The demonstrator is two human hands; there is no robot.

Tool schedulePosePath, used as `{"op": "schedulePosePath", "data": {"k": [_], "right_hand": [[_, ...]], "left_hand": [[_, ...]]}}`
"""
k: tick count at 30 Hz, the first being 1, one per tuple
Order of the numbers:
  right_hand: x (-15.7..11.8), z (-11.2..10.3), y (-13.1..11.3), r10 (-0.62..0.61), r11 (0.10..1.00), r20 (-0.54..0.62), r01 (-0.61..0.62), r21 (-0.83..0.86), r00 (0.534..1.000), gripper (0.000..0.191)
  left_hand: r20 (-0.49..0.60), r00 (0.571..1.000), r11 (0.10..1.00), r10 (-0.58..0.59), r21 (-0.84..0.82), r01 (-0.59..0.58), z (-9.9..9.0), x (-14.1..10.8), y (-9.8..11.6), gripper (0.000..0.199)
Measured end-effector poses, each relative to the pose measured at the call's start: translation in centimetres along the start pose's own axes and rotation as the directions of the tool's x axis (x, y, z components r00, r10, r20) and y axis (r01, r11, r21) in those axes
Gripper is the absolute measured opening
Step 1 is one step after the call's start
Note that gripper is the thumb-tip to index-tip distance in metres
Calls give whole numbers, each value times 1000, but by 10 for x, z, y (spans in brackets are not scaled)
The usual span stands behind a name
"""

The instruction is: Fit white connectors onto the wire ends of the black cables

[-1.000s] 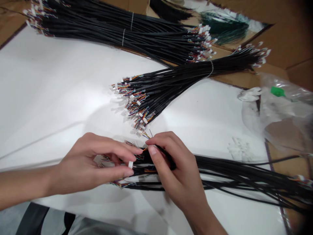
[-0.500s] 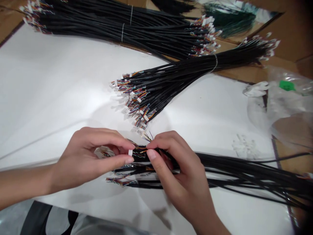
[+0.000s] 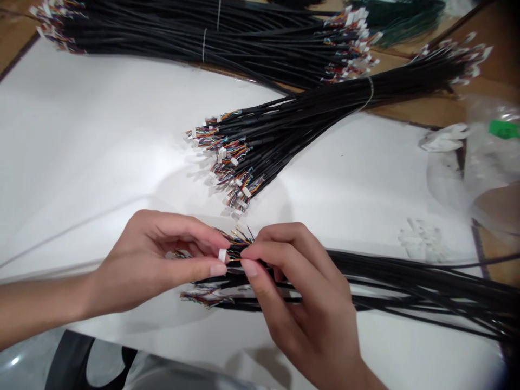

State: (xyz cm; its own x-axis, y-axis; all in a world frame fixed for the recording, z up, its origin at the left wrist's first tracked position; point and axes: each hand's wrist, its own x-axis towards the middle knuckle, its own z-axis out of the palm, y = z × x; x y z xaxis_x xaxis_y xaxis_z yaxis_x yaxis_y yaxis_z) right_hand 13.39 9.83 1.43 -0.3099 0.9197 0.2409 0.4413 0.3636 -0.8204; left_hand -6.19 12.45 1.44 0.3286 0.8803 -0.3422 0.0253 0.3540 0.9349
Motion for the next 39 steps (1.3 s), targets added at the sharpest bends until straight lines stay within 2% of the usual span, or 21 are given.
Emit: {"op": "schedulePosePath", "data": {"k": [10,16,22,31,39], "right_hand": [[-2,1,1,27,999,46,-29,39,999,18],[0,2,1,41,996,64,-45,75,997,16],[0,1,0,22,1000,33,-22,20,999,15],[-3,-2,0,6,1000,34,-6,15,999,16],[-4,-2,0,1,999,32,-2,35,999,16]], "left_hand": [[-17,997,995,-80,-57,79,2,-1,5,23],[-8,997,996,-73,-62,72,1,2,4,25],[8,998,998,-62,-22,62,0,1,5,25],[77,997,1000,-13,29,11,-2,0,1,16],[76,997,996,0,84,-6,-1,0,0,10]]}}
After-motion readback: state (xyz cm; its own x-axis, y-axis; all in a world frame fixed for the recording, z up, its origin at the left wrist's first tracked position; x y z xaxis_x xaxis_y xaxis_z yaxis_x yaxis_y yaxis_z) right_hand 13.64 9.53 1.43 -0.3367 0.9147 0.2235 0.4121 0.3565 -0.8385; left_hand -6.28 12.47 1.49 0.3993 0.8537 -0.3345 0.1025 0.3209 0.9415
